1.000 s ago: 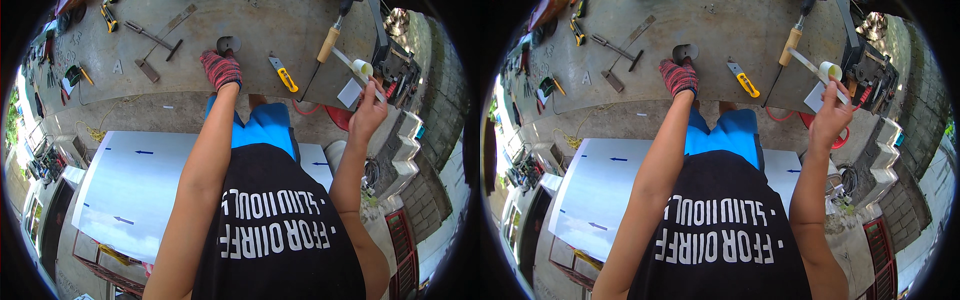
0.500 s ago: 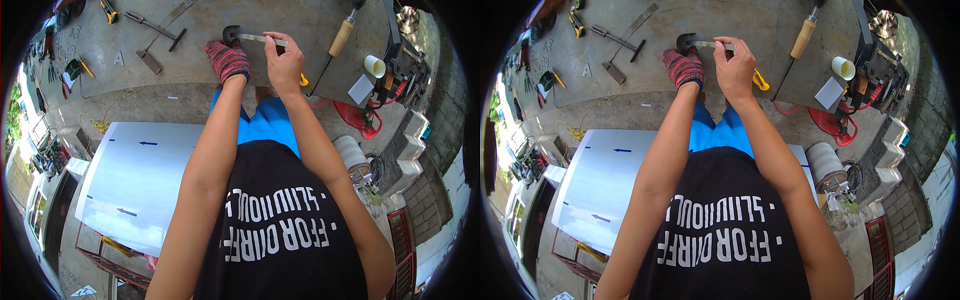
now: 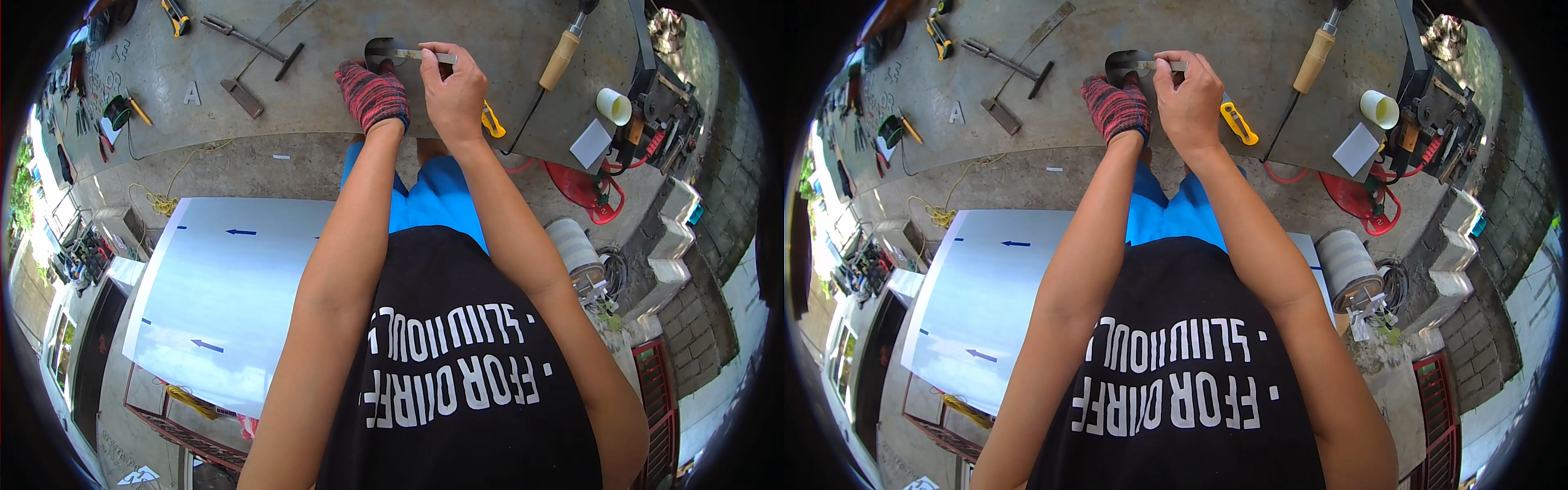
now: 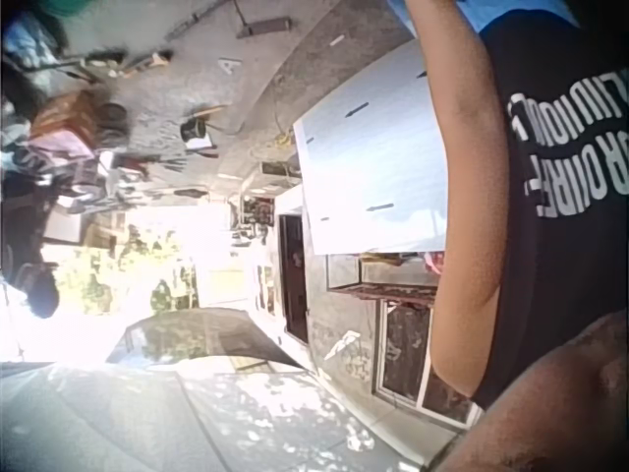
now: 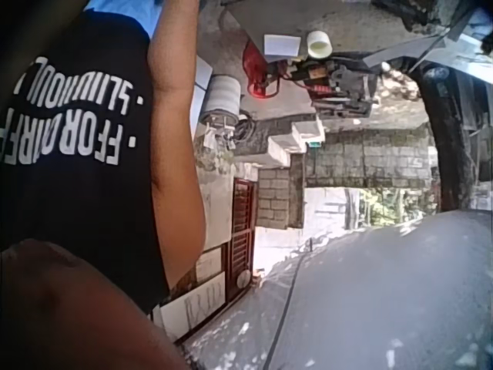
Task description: Manually shaping and checking a small metal ring or clamp using various hand tools on a workbench.
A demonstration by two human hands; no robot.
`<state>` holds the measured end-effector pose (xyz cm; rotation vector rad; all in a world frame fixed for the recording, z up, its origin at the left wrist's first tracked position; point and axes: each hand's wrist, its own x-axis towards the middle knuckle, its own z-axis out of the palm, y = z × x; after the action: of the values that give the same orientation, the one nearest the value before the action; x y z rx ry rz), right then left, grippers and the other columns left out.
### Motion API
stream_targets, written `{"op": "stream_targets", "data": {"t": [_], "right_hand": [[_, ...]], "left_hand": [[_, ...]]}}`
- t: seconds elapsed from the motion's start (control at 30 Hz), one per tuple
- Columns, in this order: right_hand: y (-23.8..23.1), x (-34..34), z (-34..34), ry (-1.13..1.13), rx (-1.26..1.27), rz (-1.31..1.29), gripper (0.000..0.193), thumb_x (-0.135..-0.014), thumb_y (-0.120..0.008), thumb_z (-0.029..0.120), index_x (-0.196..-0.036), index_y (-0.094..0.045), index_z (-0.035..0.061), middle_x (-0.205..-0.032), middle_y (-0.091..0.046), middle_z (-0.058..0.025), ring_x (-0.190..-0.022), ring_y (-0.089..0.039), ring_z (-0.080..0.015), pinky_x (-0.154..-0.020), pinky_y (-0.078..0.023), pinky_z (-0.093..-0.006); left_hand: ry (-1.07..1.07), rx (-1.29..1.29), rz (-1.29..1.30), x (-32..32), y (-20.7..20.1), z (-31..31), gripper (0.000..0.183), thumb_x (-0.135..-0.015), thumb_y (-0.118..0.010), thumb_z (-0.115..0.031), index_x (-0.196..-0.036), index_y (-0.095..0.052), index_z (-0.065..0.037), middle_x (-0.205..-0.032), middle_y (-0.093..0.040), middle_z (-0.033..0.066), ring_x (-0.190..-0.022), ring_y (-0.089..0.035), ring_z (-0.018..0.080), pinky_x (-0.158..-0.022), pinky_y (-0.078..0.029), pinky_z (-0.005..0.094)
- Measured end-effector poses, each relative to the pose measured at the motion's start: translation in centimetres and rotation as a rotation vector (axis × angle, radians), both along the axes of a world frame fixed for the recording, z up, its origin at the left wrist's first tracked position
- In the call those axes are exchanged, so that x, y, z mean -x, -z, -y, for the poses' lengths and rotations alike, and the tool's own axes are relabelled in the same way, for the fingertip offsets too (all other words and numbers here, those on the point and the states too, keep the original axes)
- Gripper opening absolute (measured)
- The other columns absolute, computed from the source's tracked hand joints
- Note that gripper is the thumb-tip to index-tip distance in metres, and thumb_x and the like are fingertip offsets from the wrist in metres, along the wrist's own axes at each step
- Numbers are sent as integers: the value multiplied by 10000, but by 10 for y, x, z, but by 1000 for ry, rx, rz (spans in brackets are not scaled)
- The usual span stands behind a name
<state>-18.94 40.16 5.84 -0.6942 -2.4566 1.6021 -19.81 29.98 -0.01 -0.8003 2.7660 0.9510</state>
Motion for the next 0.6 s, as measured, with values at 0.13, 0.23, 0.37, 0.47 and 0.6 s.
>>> {"op": "stream_targets", "data": {"t": [0.13, 0.23, 0.37, 0.47, 0.6], "right_hand": [[-4, 0, 0, -34, -23, -30, 145, -943, -695, 153, -997, -750, 30, -859, -710, -89, -685, -656, -143, -655, -524, -290], [2, 1, -2, -34, -47, -40, 145, -945, -695, 155, -997, -750, 32, -841, -705, -84, -666, -648, -136, -642, -518, -288], [0, 2, -3, -15, 11, 11, 117, -924, -691, 123, -968, -740, 27, -881, -693, -125, -673, -680, -214, -640, -535, -335], [-8, 1, -10, 21, 23, 34, 119, -922, -691, 125, -968, -744, 29, -875, -695, -118, -661, -675, -203, -640, -534, -333], [-6, -3, -19, 36, -21, 32, 124, -919, -694, 130, -971, -747, 30, -872, -698, -118, -653, -674, -196, -640, -533, -332]], "left_hand": [[-6, -1, -6, 0, 1, 1, 433, -833, -784, -205, -1118, -554, 27, -1129, -595, 246, -1066, -591, 442, -923, -481, 495], [-8, -17, 6, 0, -2, -1, 435, -833, -786, -207, -1120, -554, 24, -1132, -596, 246, -1065, -593, 443, -924, -481, 496], [-18, -9, 19, 1, -4, -1, 435, -834, -790, -205, -1121, -554, 22, -1131, -596, 243, -1063, -595, 441, -924, -482, 492], [-14, -21, -1, 0, -5, -1, 436, -833, -794, -202, -1122, -554, 20, -1125, -597, 240, -1059, -596, 438, -923, -482, 489], [-28, -30, -9, 1, -4, -2, 433, -833, -797, -197, -1118, -554, 19, -1120, -598, 237, -1054, -598, 436, -919, -482, 486]]}}
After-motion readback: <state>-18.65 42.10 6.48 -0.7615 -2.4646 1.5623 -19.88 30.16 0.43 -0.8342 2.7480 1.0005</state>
